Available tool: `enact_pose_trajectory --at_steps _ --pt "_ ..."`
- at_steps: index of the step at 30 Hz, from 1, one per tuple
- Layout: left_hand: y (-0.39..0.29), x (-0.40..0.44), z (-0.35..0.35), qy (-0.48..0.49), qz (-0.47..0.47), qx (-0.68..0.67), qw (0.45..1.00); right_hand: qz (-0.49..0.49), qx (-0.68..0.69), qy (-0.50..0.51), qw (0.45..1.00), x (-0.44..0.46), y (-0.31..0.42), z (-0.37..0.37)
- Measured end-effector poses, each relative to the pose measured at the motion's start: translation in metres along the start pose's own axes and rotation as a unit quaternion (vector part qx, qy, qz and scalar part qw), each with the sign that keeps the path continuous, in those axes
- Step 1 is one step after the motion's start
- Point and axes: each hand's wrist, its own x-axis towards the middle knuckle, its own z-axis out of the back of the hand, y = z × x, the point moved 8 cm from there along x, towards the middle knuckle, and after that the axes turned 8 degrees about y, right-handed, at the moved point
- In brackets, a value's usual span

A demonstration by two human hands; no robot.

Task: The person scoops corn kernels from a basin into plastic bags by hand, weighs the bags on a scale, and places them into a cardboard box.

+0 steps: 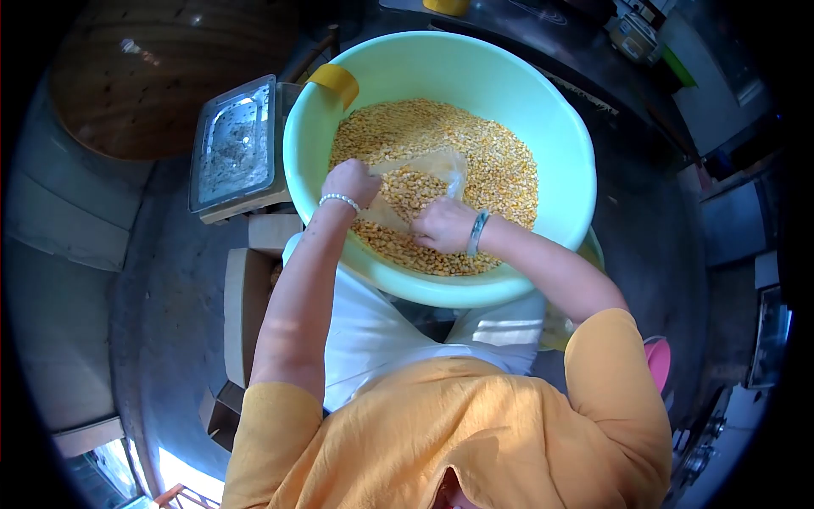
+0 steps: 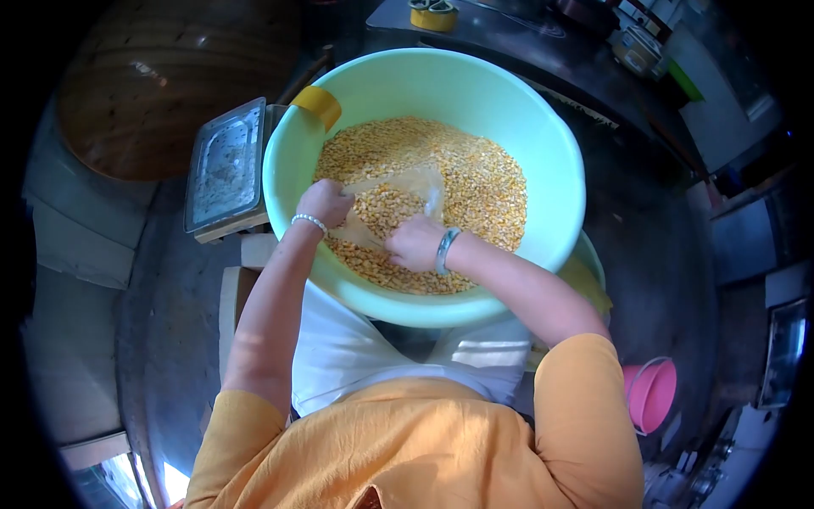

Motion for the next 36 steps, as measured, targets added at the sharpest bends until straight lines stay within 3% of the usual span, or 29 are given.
enact_pose_trajectory --at_steps 4,7,9,11,14,17,20,23,30,36 --pt "-0.002 -0.001 0.001 -0.066 -0.046 0.018 0.997 0.02 0.067 -0.113 0.991 -0.012 -0.005 0.023" --pt "0.001 0.0 -0.002 -0.042 -0.031 0.01 0.999 -0.014 0.14 -0.364 0.92 -0.04 -0.031 0.077" --pt "0.001 0.001 -0.002 -0.034 -0.031 0.003 0.999 -0.148 0.235 -0.409 0.869 -0.051 -0.083 0.077" --pt "-0.002 -0.001 -0.001 -0.012 -0.024 0.001 1.0 -0.254 0.316 -0.398 0.823 -0.058 -0.137 0.054" --pt "-0.005 -0.004 0.001 0.009 -0.016 -0.001 1.0 -0.387 0.242 -0.275 0.846 -0.07 -0.184 0.009" --pt "-0.001 0.0 0.0 -0.022 -0.029 -0.003 0.999 -0.429 0.159 -0.079 0.886 -0.069 -0.195 -0.051" --pt "-0.001 0.001 -0.001 -0.031 -0.03 -0.002 0.999 -0.405 0.172 -0.015 0.898 -0.06 -0.176 -0.07" --pt "-0.001 0.001 -0.002 -0.027 -0.033 -0.007 0.999 -0.398 0.207 -0.061 0.891 -0.048 -0.166 -0.076" --pt "-0.001 0.001 -0.002 -0.03 -0.037 0.002 0.999 -0.452 0.141 -0.027 0.88 -0.048 -0.141 -0.082" --pt "-0.005 -0.003 -0.001 0.023 -0.012 0.001 1.0 -0.481 0.231 -0.103 0.84 -0.057 -0.138 -0.081"
